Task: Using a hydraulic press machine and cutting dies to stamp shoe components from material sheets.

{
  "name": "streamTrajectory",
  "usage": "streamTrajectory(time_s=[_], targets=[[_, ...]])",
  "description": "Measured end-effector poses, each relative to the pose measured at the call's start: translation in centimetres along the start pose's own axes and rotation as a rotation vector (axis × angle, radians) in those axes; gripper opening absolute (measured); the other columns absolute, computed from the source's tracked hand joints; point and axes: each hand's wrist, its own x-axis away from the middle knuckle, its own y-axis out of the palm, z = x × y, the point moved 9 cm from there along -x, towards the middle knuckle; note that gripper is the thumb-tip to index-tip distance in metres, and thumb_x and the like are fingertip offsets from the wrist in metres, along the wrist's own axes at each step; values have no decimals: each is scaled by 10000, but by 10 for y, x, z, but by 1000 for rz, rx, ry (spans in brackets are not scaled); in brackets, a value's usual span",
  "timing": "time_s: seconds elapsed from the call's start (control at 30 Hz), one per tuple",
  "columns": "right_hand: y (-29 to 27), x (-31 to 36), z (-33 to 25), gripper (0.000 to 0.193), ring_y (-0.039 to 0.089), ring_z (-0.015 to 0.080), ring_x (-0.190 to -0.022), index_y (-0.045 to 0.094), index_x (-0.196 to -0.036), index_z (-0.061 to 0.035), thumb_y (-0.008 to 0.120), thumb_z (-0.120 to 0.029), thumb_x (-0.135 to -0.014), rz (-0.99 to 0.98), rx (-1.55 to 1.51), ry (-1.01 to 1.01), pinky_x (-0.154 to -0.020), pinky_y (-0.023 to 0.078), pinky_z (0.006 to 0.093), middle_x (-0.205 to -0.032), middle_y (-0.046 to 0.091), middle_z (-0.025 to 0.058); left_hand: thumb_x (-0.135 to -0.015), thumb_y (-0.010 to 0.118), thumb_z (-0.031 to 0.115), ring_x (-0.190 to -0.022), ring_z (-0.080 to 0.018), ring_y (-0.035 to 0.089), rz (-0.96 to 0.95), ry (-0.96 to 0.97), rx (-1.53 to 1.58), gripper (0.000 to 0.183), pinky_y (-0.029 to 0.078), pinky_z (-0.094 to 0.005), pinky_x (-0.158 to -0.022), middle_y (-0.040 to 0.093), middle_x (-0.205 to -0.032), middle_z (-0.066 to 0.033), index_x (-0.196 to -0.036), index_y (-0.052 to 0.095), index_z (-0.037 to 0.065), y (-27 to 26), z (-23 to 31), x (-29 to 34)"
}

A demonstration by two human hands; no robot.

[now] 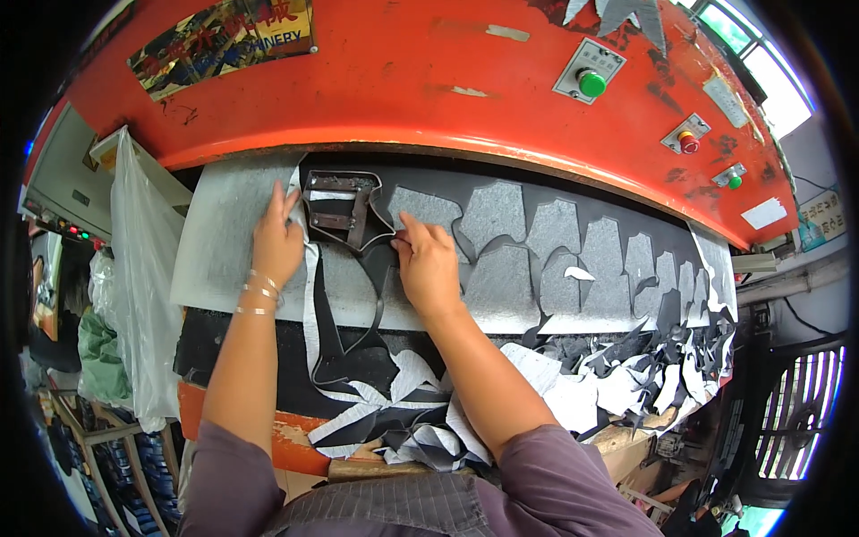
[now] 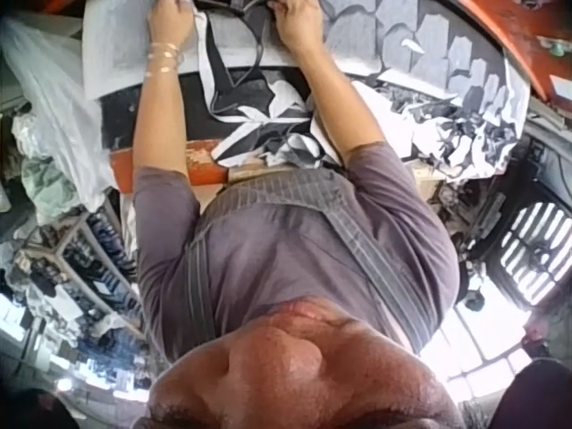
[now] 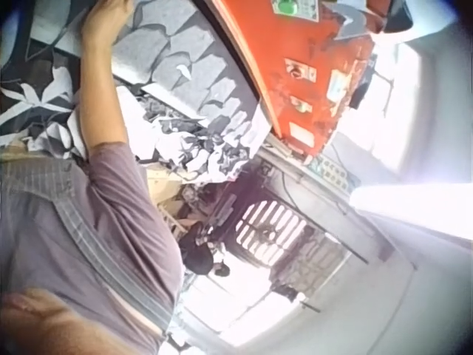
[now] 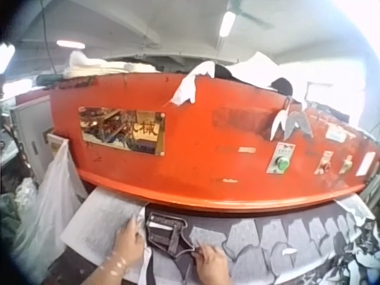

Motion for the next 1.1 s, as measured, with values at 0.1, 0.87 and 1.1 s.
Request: streamTrajectory(time_s=[0.1, 0.87, 1.1], targets=[[-4, -2, 1, 338, 638, 277, -860, 633, -1114, -39, 673, -11, -780, 6, 16, 12, -776, 510, 352, -869, 688, 122, -799, 453, 19, -1269, -247, 463, -171, -47, -39, 709, 307, -404, -1045, 564, -1329, -79, -1465, 209, 18, 16, -10, -20], [-39, 2, 8, 625, 597, 374, -1001, 503, -1319, -63, 742, -227, -765, -175, -229, 231, -866, 482, 409, -1099, 625, 226, -830, 476, 37, -1160, -308, 558, 65, -231, 149, 564, 416, -393, -992, 597, -1263, -152, -1388, 394, 27, -13, 11, 0], [-319, 11, 79, 611, 370, 257, -1345, 406, -1388, 5, 646, -271, -899, 325, -244, 84, -1101, 292, 372, -1440, 407, 162, -875, 576, 96, -976, -240, 649, 85, -132, 411, 172, 497, -335, -857, 681, -1054, -104, -1016, 662, 48, 23, 189, 46]])
